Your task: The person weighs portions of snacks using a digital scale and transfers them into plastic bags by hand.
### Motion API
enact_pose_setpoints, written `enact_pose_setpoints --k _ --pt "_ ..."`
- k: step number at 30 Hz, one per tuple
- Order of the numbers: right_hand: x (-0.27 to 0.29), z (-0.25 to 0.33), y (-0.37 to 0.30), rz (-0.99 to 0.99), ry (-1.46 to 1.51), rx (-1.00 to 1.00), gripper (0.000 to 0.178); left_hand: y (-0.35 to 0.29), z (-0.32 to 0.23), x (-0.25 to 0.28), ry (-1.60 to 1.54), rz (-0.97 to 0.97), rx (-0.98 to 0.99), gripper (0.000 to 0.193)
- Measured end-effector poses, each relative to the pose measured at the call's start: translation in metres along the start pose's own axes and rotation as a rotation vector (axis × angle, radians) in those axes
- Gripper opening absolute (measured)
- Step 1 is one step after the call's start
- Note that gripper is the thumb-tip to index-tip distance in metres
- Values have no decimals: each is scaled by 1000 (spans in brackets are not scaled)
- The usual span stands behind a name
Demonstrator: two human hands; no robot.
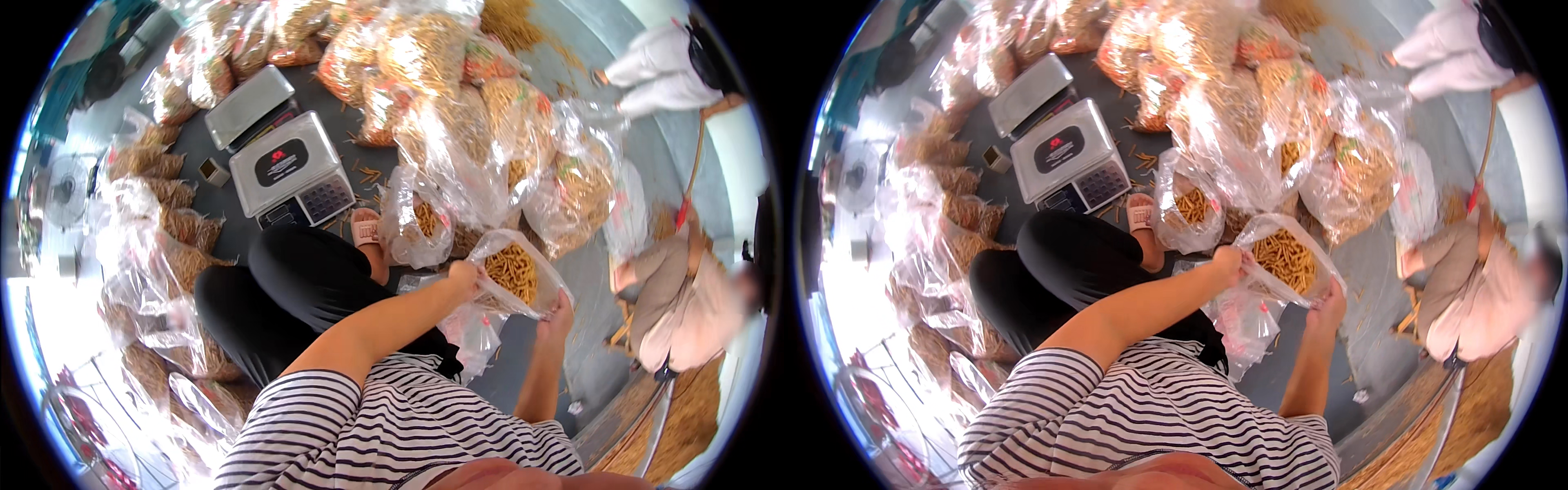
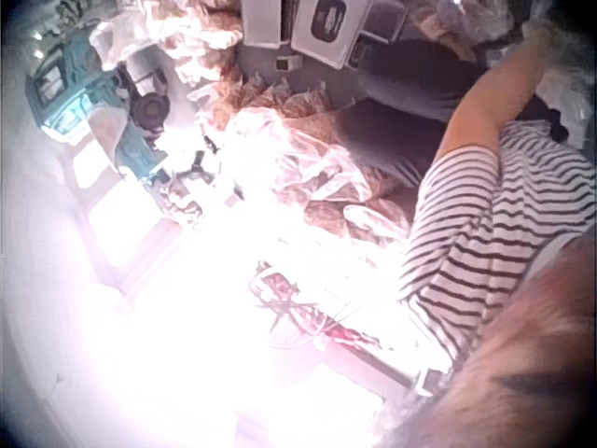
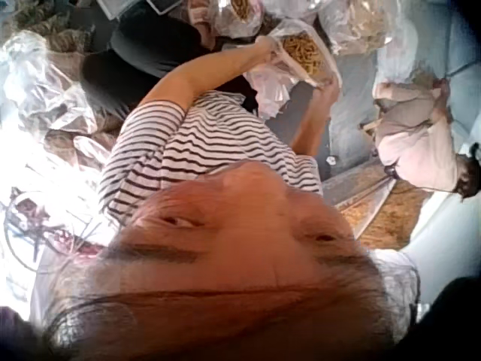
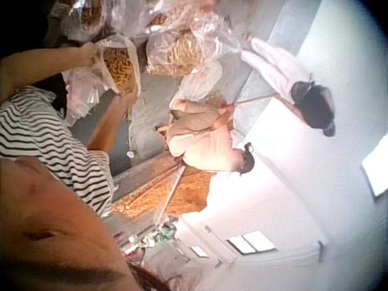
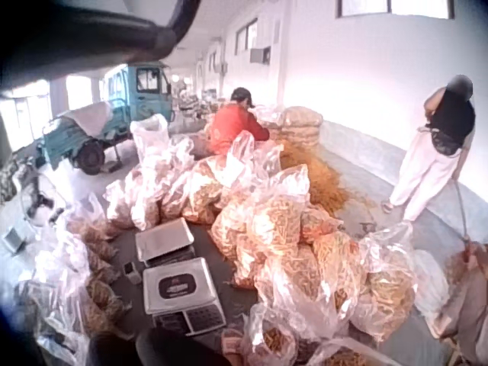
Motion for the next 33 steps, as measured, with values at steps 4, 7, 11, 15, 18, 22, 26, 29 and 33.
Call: enact_pose_setpoints --k 4,7,11,15,18,22,26,29,33 --pt "-52 71 -56 117 186 209 16 -60 -44 -53 -320 210 -8 17" --pt "-97 139 -123 61 199 367 19 -163 -96 -118 -143 489 -63 31" --pt "-181 212 -211 515 241 544 37 -295 -201 -128 189 550 -268 44" --pt "-270 248 -251 523 363 472 40 -389 -299 -100 179 670 -597 46" --pt "-358 230 -271 995 295 370 39 -417 -357 -63 35 440 -769 48" --pt "-458 169 -263 1276 190 159 30 -426 -432 1 -59 293 -887 50" --pt "-530 92 -226 1238 41 82 27 -403 -494 68 -74 203 -911 58" --pt "-566 24 -204 1372 -56 -2 31 -372 -529 121 -74 229 -922 59" --pt "-596 -76 -168 1304 -165 -177 33 -304 -534 208 -173 -221 -888 60"
Point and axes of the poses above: each hand's wrist, its own y-axis towards the middle knuckle, its own x-axis out of the back of the hand, z = x × y, the point moved 5 cm from there along y, towards the middle knuckle, and after that the axes turned 2 degrees about z, right-handed, at the moved point
